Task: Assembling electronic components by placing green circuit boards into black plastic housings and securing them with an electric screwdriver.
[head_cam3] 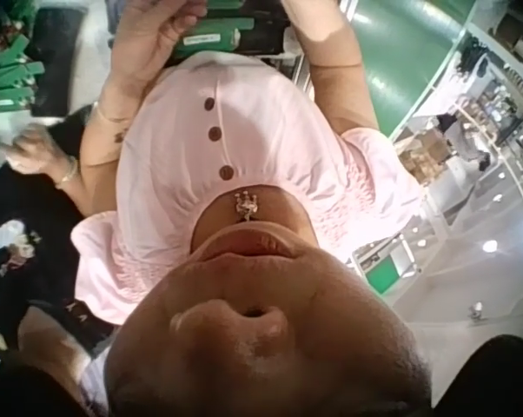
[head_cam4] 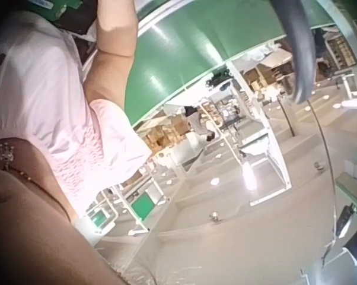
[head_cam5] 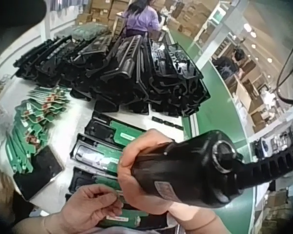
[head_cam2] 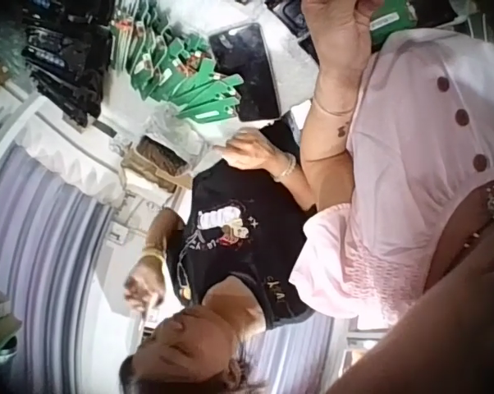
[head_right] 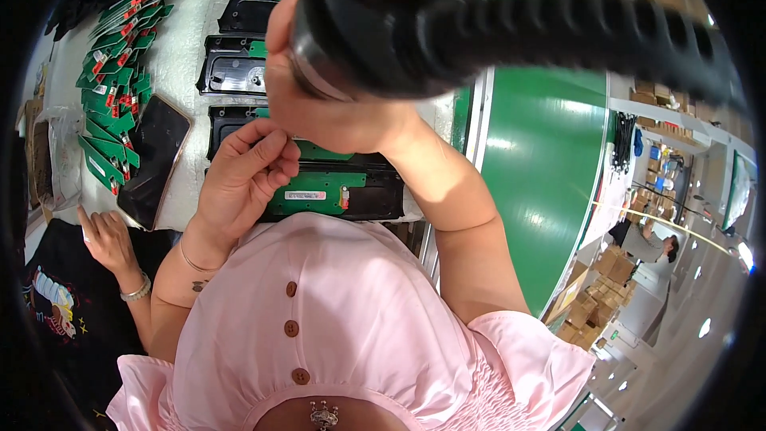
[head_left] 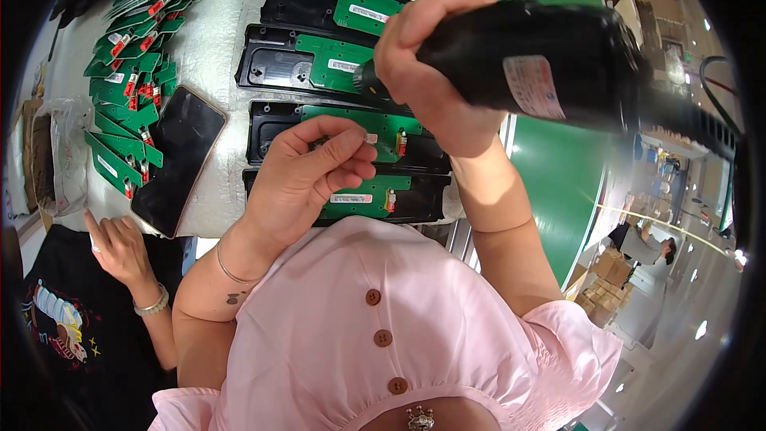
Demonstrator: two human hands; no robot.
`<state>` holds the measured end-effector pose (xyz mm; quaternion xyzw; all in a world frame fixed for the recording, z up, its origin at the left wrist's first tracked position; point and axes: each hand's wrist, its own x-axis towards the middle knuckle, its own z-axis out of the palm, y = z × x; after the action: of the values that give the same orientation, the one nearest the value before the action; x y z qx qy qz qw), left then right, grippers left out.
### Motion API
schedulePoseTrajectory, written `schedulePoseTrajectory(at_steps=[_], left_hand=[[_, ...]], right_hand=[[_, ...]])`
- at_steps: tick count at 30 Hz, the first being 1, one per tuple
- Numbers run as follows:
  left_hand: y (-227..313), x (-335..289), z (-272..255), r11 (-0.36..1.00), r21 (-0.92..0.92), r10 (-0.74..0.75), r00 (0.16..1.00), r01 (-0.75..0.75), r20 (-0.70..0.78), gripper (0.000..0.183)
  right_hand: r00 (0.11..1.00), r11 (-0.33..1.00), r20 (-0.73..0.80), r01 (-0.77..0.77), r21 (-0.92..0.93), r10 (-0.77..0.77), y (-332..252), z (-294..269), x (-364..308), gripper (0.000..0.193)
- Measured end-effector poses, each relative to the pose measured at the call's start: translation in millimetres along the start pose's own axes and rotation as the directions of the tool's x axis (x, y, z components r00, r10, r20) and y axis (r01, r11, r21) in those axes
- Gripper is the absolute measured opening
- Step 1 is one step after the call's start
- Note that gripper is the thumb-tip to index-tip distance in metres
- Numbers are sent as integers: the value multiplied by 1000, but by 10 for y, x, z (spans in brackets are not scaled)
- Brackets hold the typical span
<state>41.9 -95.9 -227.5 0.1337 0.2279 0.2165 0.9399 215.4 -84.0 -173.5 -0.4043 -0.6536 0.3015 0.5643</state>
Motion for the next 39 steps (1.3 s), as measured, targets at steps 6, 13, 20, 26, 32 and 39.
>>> schedulePoseTrajectory(at_steps=[6,13,20,26,32,39], left_hand=[[-26,20,67,999,9,52,987,-51,-151,18],[-16,104,-76,979,-198,34,995,-51,-88,18],[-73,173,194,989,65,139,987,-135,-76,10],[-113,10,75,996,64,-72,982,61,173,29],[-107,-59,120,996,-88,41,996,-33,82,36],[-28,118,242,998,41,-40,997,38,66,32]], right_hand=[[988,965,-111,-76,251,106,77,58,-9,19],[991,908,51,93,409,-125,-298,-260,113,27],[910,896,-258,383,224,-325,-760,-227,-157,19],[971,914,-236,59,402,41,-998,-24,-366,14],[977,973,-210,16,232,34,-427,78,-250,15],[946,843,-289,29,536,151,-84,-230,55,28]])
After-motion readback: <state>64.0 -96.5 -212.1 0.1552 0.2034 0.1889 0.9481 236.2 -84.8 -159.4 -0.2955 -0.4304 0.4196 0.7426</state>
